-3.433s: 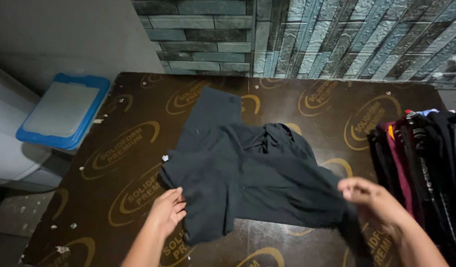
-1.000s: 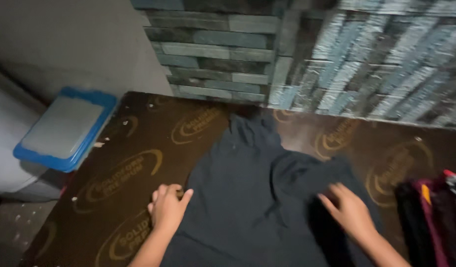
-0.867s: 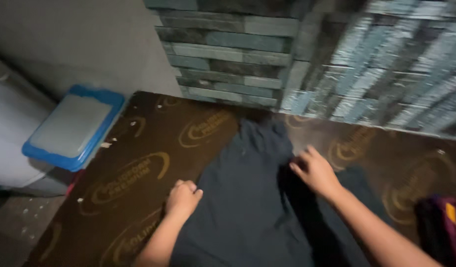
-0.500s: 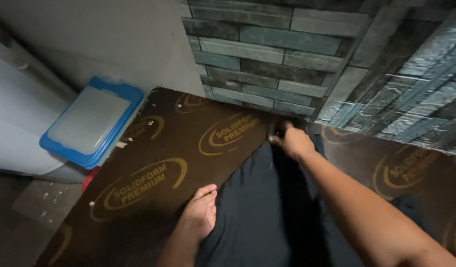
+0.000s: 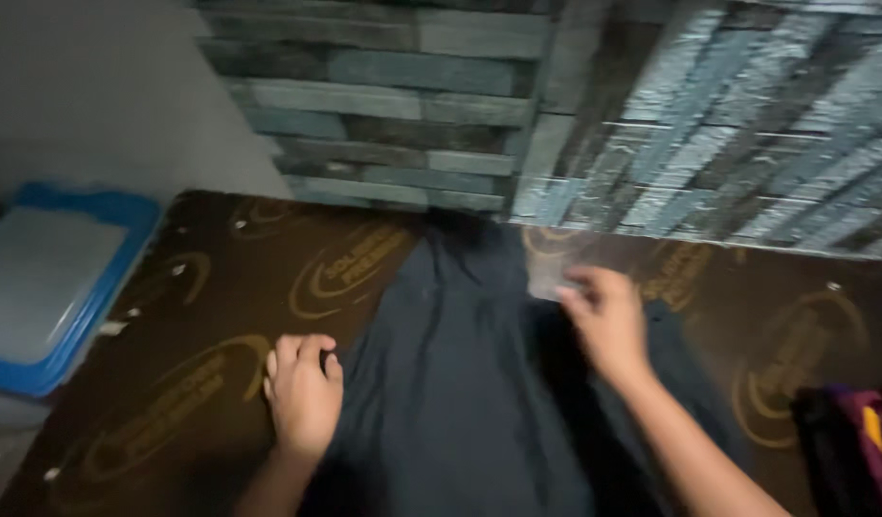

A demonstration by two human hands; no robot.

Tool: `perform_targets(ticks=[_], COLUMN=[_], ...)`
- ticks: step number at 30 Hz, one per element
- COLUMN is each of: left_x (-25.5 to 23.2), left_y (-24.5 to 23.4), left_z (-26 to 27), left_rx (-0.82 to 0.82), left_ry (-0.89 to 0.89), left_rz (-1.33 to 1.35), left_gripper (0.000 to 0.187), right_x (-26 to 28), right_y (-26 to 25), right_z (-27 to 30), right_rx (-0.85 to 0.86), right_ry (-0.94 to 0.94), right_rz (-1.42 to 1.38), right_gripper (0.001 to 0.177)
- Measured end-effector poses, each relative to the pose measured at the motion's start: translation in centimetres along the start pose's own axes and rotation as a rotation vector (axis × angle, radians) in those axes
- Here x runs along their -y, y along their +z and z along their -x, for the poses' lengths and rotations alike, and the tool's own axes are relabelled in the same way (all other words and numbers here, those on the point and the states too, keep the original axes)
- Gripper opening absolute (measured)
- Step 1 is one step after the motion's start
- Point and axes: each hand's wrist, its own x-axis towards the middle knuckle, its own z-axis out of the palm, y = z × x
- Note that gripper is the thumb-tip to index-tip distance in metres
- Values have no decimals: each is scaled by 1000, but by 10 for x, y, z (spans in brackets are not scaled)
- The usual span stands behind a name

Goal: The person picks up a black shirt and a white shirt one at a time and folds them on a flat surface.

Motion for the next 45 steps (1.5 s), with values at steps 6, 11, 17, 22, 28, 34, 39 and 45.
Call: perform_targets(ticks=[6,11,17,22,28,34,39,45], left_x=[-62,-113,-107,-74,-66,-95,-132,-96], left_y=[33,94,146,174,166,150,90,17], left_z=[-51,-88,-108,-124,-151,-139,-69,45], left_rx=[221,291,414,398,463,151,62,308], left_ry=[101,-99,-255,-193,-353,-20,302,563], left_rz=[195,156,-43,537,997,521,202,118], left_gripper=[19,31,54,26,20,27,39,38], right_x=[-131,-199,-198,-132,-174,-219,-237,-179], right_y=[-87,-72,-121,-158,-166,-118,-116,-170], right_z=[-10,-21,10,23,-18,-52,-16,127], right_rx=[-46,235,-63,29,-91,-268,-261,-150], right_ry=[554,673,683,994,654,794,423,466], right_rz=[423,274,-925,-688,-868,-810,-642,-243], right_gripper=[52,42,21,9,15,40,39,15])
